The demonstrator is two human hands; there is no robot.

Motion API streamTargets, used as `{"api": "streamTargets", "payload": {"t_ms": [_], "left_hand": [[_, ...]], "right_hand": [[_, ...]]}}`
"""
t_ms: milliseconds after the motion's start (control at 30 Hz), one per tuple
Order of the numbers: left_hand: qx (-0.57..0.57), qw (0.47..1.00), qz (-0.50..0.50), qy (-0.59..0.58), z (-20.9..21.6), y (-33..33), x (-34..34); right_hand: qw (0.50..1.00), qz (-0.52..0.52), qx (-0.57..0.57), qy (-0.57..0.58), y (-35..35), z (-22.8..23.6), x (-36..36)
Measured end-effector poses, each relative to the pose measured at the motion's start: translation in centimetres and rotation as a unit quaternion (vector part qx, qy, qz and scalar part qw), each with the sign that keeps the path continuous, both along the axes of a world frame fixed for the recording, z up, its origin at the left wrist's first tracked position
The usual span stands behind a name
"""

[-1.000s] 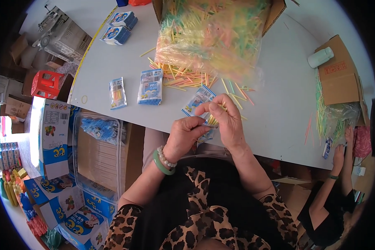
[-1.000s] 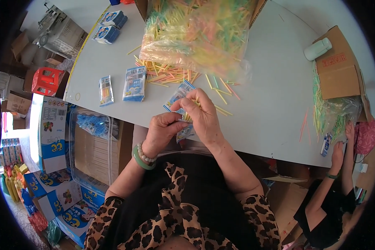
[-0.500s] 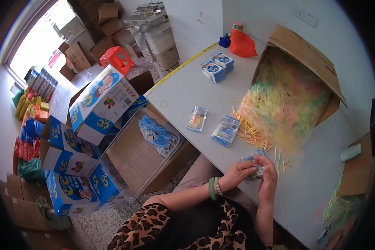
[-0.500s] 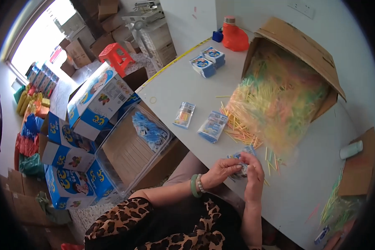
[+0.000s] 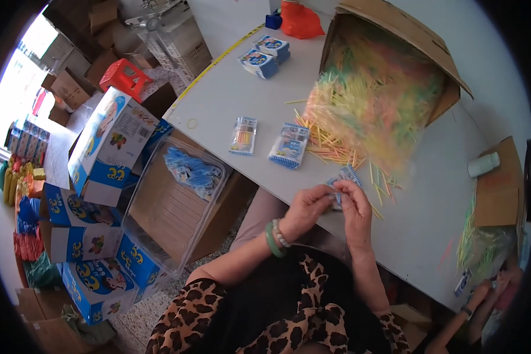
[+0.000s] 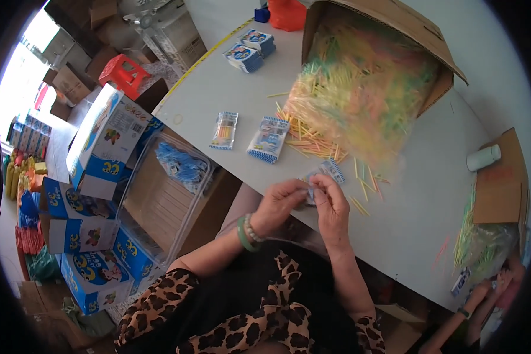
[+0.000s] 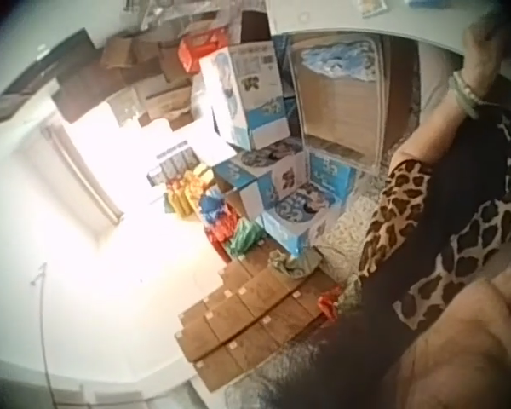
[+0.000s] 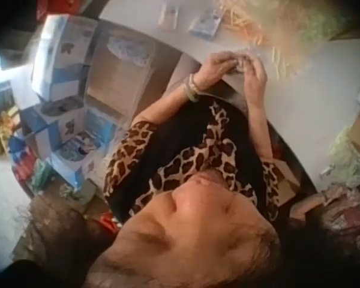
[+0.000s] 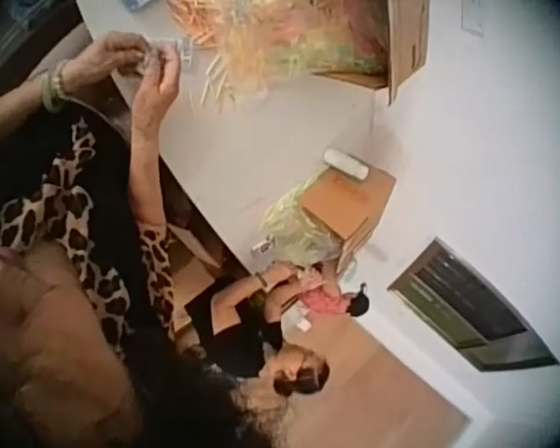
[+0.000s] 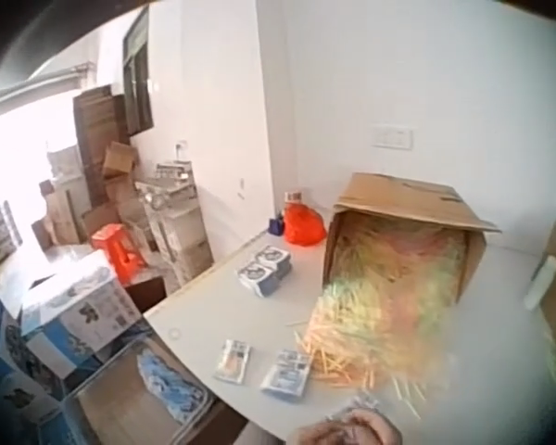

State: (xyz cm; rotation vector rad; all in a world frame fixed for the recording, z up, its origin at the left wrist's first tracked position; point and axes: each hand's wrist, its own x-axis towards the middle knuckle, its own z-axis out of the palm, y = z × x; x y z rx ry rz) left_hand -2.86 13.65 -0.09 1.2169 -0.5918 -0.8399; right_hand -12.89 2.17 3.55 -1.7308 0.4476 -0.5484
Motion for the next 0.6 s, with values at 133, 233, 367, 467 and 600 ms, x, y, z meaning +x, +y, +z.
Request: {"api": "streamTargets", "payload": {"t_ms": [133,233,367,467,600], "left_hand": [[0.003,0.986,0.157,-0.059,2.0,1.7,4.3],[-0.02,0.976,0.099,-0.193,4.7,2.0,3.5],[-0.066,0.991,0.014,-0.117,2.9,2.4,3.9],[-0.044,0.996,-0.042,0.058,2.7,2.7,3.0],[-0.004,0.993,0.012,0.116,2.7,2.7,3.2]], "right_hand": [[0.994,-0.028,0.1,-0.02,-0.7,-0.6,-0.7],[0.985,-0.018,0.169,-0.022,0.3,-0.4,-0.3],[0.987,0.027,0.155,-0.007,2.4,-0.6,1.0],[0.986,0.024,0.163,-0.008,1.8,-1.6,1.6],[0.996,0.002,0.083,0.021,2.6,-1.5,1.8]]}}
